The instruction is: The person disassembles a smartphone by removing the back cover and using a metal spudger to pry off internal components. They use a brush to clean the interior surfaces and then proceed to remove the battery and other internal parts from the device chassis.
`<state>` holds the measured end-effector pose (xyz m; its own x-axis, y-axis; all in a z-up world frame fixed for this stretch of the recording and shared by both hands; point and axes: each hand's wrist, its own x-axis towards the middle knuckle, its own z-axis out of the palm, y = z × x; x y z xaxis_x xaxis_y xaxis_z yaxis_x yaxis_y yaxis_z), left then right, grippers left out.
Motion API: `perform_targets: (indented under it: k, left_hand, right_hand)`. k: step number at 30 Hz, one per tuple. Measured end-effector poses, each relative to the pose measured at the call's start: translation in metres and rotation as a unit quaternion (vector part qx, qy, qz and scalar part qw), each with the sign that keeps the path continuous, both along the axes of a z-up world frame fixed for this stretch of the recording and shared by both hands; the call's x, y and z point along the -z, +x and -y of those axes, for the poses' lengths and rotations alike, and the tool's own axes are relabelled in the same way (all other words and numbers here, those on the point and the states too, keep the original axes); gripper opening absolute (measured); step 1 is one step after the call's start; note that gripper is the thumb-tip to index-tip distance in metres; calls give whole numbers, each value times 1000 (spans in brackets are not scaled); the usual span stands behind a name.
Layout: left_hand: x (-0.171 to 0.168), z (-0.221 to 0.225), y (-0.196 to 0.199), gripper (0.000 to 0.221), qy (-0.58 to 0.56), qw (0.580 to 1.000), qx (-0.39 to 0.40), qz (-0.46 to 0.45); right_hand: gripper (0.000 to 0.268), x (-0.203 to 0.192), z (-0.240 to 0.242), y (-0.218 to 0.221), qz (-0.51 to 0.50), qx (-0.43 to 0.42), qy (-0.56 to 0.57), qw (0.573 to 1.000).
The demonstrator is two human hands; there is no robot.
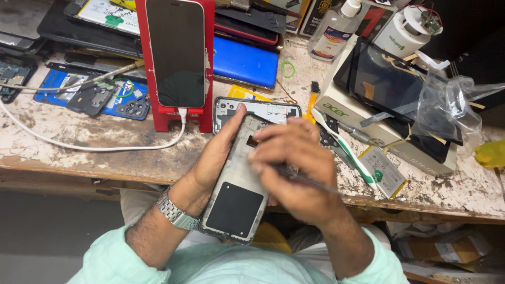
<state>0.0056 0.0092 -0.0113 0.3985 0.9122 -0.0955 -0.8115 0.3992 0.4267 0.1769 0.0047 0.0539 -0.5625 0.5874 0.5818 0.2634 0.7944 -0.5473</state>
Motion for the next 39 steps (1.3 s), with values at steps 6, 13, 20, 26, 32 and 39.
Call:
perform_targets:
  k: [6, 13, 20, 26, 32, 39]
  left_hand:
    - [1, -1, -1, 53, 33, 999, -8, 5]
    - [9, -3, -2, 54, 51, 999, -1, 14]
    - [-10, 7, -5, 73, 84, 991, 92, 48]
    - [-23, 13, -4, 94, 46, 980, 165, -100]
    - [-24, 11, 0, 91, 82, 971, 188, -120]
    - [-9, 28, 9, 116, 191, 975, -69, -91]
  right_hand:
    - [13, 0, 4, 0, 16, -40, -11, 999]
    - [14, 7, 8, -1, 4, -32, -19, 999]
    - [15, 6, 7, 6, -122, 6, -63, 990]
    - [21, -14, -13, 9, -50, 57, -95, 993]
    - [25, -1, -13, 29, -118, 40, -293, 948]
    - [26, 38, -9, 53, -510, 127, -281, 803]
